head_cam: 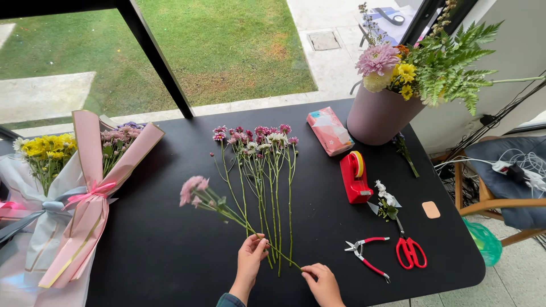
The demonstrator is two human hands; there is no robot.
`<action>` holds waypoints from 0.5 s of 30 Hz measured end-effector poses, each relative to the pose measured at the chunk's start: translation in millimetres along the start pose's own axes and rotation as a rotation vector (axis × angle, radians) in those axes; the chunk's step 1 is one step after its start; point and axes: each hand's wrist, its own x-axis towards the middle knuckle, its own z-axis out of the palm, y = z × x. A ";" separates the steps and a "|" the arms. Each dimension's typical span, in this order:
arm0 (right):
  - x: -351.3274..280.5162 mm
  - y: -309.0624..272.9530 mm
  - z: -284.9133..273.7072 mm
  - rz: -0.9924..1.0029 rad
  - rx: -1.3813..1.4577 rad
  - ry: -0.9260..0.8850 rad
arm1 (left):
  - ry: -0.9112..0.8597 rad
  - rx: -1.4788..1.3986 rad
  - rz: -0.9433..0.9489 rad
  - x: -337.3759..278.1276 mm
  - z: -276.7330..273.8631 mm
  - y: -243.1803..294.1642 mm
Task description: The person cleans the stems of several flowers by hand using a white tissue, and then gathers the stems together.
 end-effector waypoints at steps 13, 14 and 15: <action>36.7 17.0 -33.1 -0.106 -0.234 0.030 | 0.054 -0.094 0.009 5.8 -2.2 -40.9; 38.6 16.6 -34.3 -0.112 -0.221 0.038 | 0.062 -0.113 0.025 7.4 -2.3 -42.7; 42.2 15.2 -35.4 -0.121 -0.207 0.048 | 0.070 -0.132 0.044 10.4 -2.1 -43.0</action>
